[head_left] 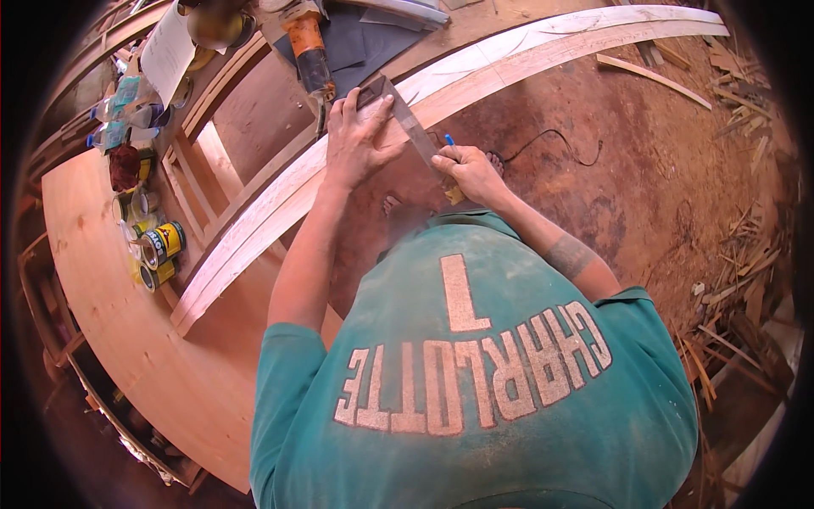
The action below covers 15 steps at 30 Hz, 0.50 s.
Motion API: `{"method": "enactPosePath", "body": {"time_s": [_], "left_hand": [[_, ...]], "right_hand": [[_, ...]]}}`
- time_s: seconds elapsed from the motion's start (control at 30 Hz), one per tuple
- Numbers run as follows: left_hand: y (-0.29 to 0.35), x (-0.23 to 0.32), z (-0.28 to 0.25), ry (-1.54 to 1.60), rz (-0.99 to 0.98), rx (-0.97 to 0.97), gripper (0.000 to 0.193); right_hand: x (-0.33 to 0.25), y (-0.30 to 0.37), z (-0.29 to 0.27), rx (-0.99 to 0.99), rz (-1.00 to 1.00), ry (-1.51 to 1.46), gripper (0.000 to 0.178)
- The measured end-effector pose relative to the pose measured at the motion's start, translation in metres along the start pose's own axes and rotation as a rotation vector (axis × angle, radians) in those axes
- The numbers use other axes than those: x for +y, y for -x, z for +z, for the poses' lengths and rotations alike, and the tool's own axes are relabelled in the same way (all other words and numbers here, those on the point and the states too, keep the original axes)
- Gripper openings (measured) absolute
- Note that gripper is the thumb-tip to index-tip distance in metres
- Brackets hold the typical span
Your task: The person marks a wooden board using a square and a pen, plugs a circular saw into a power strip, and then cuts the board with the saw.
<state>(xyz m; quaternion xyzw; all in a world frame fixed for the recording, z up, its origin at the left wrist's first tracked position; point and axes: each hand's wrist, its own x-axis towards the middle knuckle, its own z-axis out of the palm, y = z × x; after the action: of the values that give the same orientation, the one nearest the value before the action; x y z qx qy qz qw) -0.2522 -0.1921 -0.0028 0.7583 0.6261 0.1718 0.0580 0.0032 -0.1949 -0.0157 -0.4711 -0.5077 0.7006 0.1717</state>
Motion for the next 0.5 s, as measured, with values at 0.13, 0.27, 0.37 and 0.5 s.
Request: {"method": "enactPosePath", "body": {"time_s": [0.13, 0.27, 0.37, 0.5], "left_hand": [[0.0023, 0.0002, 0.0005, -0.03, 0.0, -0.007, 0.084], [0.0021, 0.0011, 0.0002, -0.033, -0.009, -0.024, 0.084], [0.001, 0.0022, 0.0007, -0.04, -0.007, -0.021, 0.084], [-0.0003, 0.0035, 0.0, -0.023, 0.003, 0.006, 0.082]], "right_hand": [[-0.001, 0.0005, -0.0017, -0.016, 0.013, -0.027, 0.03], [0.0005, -0.0003, -0.0033, -0.021, 0.001, -0.023, 0.03], [0.0027, -0.0014, -0.0039, -0.022, -0.003, -0.027, 0.03], [0.0045, -0.0026, -0.0029, -0.026, 0.007, -0.038, 0.029]]}}
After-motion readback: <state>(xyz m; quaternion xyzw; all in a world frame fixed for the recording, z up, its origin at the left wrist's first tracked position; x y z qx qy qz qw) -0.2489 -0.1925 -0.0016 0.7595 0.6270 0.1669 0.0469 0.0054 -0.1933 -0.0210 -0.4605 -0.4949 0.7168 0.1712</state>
